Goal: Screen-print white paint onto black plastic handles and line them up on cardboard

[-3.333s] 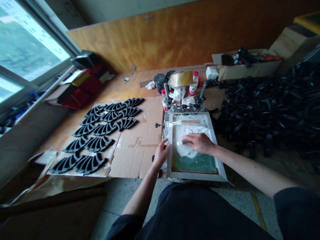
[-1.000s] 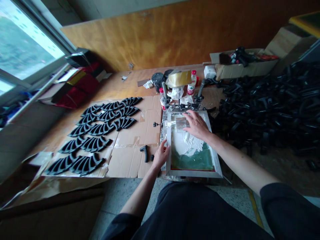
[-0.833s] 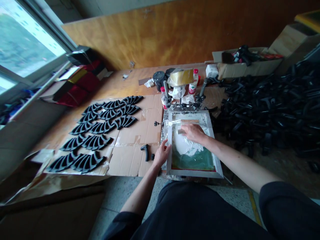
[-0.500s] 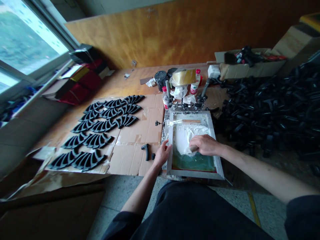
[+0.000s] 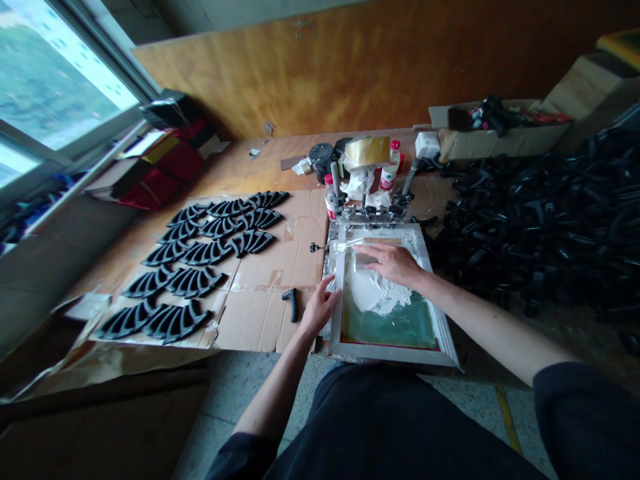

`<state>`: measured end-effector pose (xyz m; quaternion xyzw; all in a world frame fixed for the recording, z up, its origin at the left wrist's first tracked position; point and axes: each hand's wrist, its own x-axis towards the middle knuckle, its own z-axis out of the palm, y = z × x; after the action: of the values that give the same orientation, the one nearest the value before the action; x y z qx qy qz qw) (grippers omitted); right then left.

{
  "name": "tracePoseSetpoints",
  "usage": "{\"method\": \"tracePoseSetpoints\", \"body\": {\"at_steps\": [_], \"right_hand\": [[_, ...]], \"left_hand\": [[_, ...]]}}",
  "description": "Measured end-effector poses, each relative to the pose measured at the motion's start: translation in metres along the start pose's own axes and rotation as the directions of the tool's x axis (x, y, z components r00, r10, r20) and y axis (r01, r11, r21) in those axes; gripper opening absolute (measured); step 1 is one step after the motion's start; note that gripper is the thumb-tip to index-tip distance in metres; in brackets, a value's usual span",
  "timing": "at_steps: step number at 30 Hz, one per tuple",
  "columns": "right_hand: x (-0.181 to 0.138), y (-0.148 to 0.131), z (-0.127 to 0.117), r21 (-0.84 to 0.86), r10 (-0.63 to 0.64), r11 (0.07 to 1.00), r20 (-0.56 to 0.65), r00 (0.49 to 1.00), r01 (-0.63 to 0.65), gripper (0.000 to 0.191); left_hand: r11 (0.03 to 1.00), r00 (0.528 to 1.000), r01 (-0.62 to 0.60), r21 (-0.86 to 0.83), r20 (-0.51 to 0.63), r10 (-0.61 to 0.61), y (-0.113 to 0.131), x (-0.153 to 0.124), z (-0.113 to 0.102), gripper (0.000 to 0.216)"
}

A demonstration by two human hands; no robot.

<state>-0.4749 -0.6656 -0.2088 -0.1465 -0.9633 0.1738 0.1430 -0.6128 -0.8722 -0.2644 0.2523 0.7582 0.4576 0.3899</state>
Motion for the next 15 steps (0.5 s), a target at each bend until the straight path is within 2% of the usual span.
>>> {"method": "tracePoseSetpoints", "body": {"at_steps": [2,4,6,7,9,10,11,12,15], "right_hand": [[0.022,0.015,-0.02,-0.01,0.089,0.996,-0.062,0.994,-0.09,0.059],[0.025,0.044,-0.043,0.042,0.183,0.983,-0.156,0.971,-0.179,0.051],[0.011,0.079,-0.059,0.138,0.332,0.942,-0.272,0.903,-0.305,0.037],[0.0,0.095,-0.062,0.178,0.427,0.904,-0.313,0.848,-0.389,0.033],[-0.026,0.115,-0.053,0.209,0.568,0.823,-0.322,0.757,-0.528,0.033],[-0.039,0.118,-0.042,0.208,0.604,0.797,-0.297,0.74,-0.567,0.033],[-0.05,0.115,-0.027,0.2,0.608,0.794,-0.257,0.751,-0.574,0.032],[-0.059,0.106,-0.009,0.185,0.579,0.815,-0.212,0.788,-0.549,0.032],[-0.074,0.064,0.043,0.074,0.363,0.931,-0.058,0.93,-0.359,0.027]], "left_hand": [[0.991,1.0,-0.026,-0.129,0.007,0.027,0.016,-0.006,-0.005,0.06],[0.963,0.998,-0.068,-0.261,-0.029,0.062,0.037,-0.011,-0.009,0.056],[0.921,0.99,-0.137,-0.365,-0.077,0.117,0.062,-0.011,-0.011,0.053],[0.89,0.98,-0.197,-0.41,-0.111,0.166,0.075,-0.008,-0.012,0.052],[0.815,0.94,-0.34,-0.47,-0.186,0.285,0.1,0.0,-0.012,0.048],[0.779,0.918,-0.396,-0.487,-0.213,0.333,0.112,0.005,-0.011,0.046],[0.753,0.903,-0.43,-0.499,-0.228,0.364,0.121,0.011,-0.01,0.045],[0.741,0.896,-0.443,-0.504,-0.238,0.374,0.128,0.015,-0.008,0.045],[0.75,0.912,-0.406,-0.521,-0.277,0.302,0.125,0.016,0.005,0.049]]}}
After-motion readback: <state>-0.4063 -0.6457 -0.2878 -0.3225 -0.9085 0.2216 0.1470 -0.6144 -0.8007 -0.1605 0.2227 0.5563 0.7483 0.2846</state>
